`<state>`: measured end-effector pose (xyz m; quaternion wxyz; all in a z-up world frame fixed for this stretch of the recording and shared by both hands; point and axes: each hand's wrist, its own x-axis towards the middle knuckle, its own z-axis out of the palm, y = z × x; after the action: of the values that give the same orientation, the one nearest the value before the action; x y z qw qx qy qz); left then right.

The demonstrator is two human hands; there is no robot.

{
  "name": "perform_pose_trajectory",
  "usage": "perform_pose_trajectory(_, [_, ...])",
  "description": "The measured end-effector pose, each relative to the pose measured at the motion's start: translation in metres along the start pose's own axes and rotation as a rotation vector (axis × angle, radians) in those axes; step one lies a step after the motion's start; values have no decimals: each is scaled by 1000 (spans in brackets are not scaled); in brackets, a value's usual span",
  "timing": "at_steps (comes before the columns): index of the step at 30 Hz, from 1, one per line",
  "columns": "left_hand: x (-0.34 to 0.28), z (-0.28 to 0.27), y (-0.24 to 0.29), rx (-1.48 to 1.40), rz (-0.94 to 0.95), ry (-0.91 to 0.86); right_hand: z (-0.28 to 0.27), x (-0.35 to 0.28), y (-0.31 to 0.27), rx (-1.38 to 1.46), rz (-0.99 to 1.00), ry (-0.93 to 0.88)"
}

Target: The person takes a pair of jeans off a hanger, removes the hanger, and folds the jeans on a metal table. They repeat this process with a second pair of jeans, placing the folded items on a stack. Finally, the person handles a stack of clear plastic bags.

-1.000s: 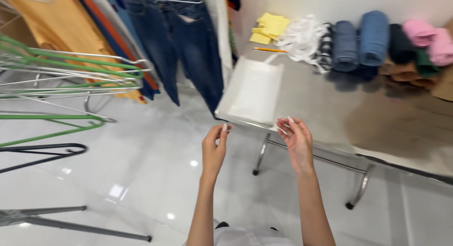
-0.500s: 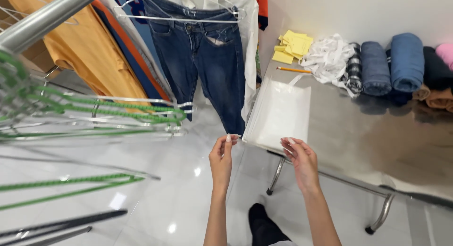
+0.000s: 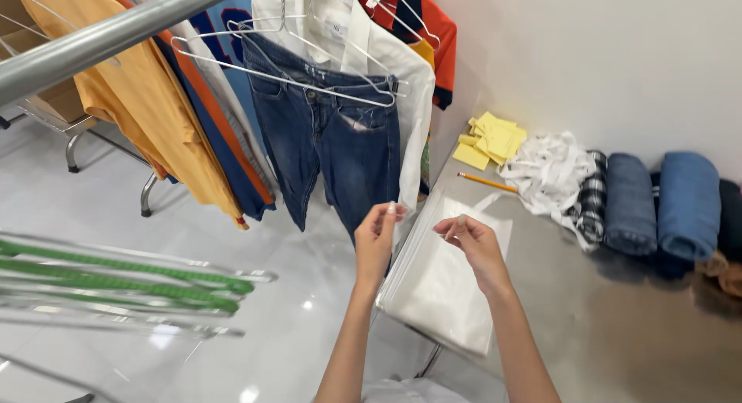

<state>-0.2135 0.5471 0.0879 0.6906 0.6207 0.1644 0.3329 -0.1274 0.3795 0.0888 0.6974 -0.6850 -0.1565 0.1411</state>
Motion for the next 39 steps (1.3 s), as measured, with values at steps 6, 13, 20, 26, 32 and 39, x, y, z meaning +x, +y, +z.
perform_pose_trajectory(6, [38, 30, 4, -12, -36, -40, 11, 59, -3, -31, -11, -83])
perform_pose_trajectory(13, [106, 39, 7, 14, -13, -51, 38, 137, -23, -5, -86, -9])
perform_pose_trajectory(20, [159, 45, 16, -149, -144, -115, 73, 232, -50, -20, -434, -75])
perform_pose_trajectory(26, [176, 49, 8, -188, -159, -126, 80, 276, -54, 195, -155, -391])
perform_pose_trajectory(32, [187, 36, 18, -148, -89, -166, 82, 293, -27, 303, -64, -575])
perform_pose_trajectory(39, [184, 29, 30, -132, -11, -170, 77, 315, -15, 270, -44, -802])
